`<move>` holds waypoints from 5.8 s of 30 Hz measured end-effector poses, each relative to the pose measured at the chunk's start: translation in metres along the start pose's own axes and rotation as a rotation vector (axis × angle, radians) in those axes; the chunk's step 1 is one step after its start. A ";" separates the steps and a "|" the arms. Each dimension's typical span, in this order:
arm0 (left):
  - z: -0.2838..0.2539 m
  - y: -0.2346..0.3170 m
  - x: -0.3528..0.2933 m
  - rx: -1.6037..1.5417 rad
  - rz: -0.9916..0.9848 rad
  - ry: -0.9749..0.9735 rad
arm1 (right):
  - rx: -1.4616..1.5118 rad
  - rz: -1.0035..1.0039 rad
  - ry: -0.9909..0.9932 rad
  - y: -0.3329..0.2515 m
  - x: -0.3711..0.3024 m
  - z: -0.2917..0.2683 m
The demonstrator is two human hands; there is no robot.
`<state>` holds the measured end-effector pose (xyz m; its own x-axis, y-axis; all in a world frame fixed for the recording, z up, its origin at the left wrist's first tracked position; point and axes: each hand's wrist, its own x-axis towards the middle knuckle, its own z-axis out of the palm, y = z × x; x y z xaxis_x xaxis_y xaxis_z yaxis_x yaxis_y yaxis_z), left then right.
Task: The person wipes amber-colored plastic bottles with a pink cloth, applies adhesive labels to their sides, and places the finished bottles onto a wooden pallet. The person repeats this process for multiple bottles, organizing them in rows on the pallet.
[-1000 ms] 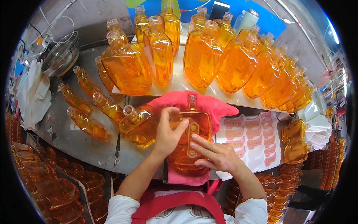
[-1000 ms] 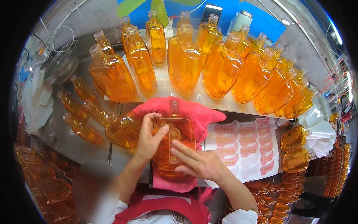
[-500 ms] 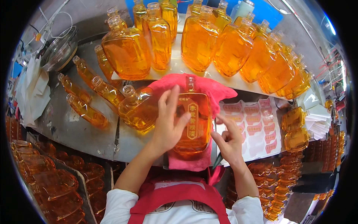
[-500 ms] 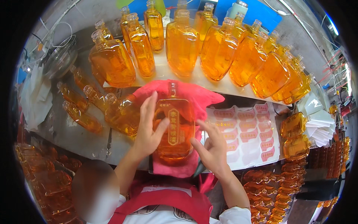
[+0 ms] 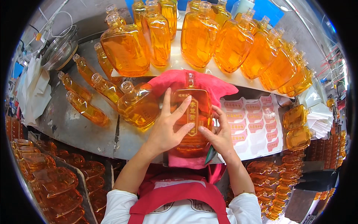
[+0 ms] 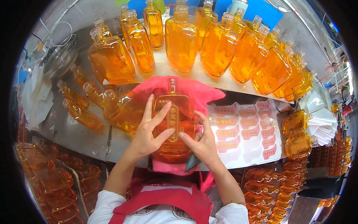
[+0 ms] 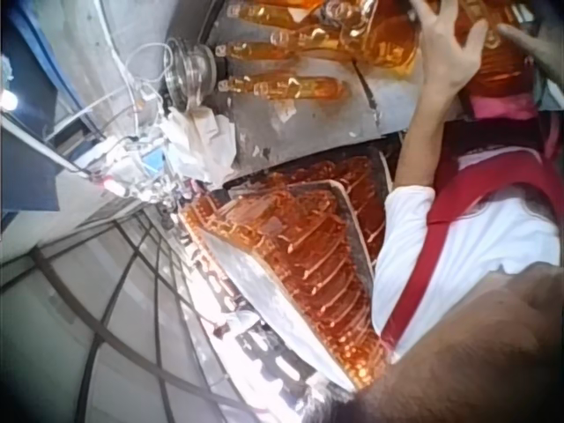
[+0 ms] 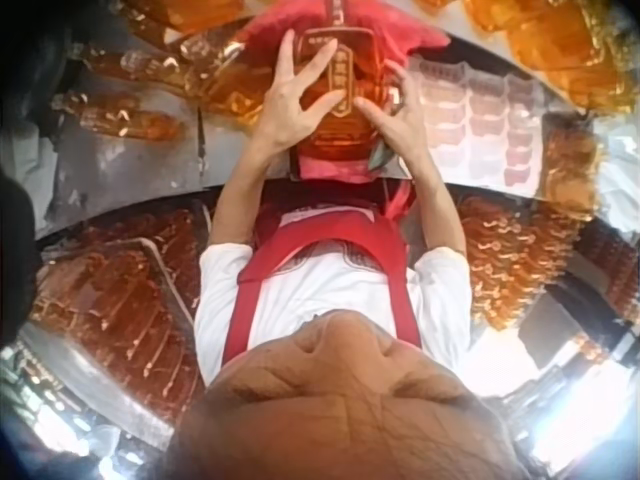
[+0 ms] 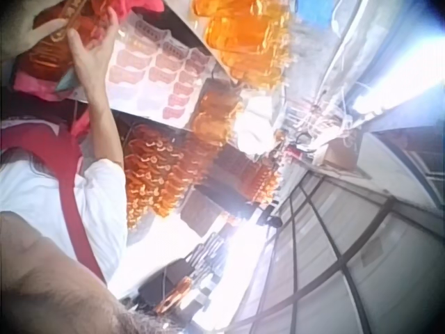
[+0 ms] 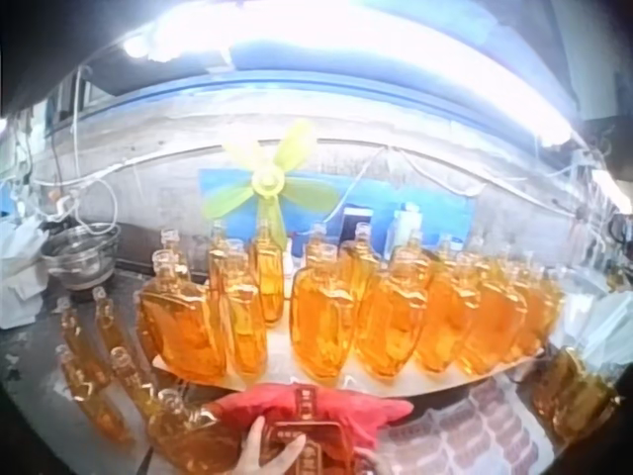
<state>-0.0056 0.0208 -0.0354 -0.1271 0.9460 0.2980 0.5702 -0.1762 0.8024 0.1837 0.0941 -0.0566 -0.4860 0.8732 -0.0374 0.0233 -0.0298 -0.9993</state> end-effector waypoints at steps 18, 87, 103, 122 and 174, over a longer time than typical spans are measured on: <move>-0.002 0.002 0.000 0.013 -0.028 0.002 | 0.104 0.068 -0.061 -0.016 0.004 0.003; -0.011 0.000 -0.003 0.124 -0.056 -0.085 | 0.336 0.455 -0.039 -0.021 -0.001 -0.080; -0.007 -0.007 -0.010 -0.115 -0.171 -0.078 | -0.786 -0.856 -0.324 -0.097 0.112 0.030; -0.003 -0.022 -0.048 -0.094 0.013 -0.085 | -0.910 -0.694 -0.443 -0.079 0.007 -0.014; 0.006 0.003 -0.040 -1.040 -0.001 -0.114 | -0.037 -0.048 0.004 -0.038 0.029 -0.072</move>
<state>0.0063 -0.0164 -0.0479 -0.0187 0.9570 0.2896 -0.4165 -0.2708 0.8679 0.2314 0.1554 -0.0194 -0.4839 0.8750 0.0108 0.0327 0.0304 -0.9990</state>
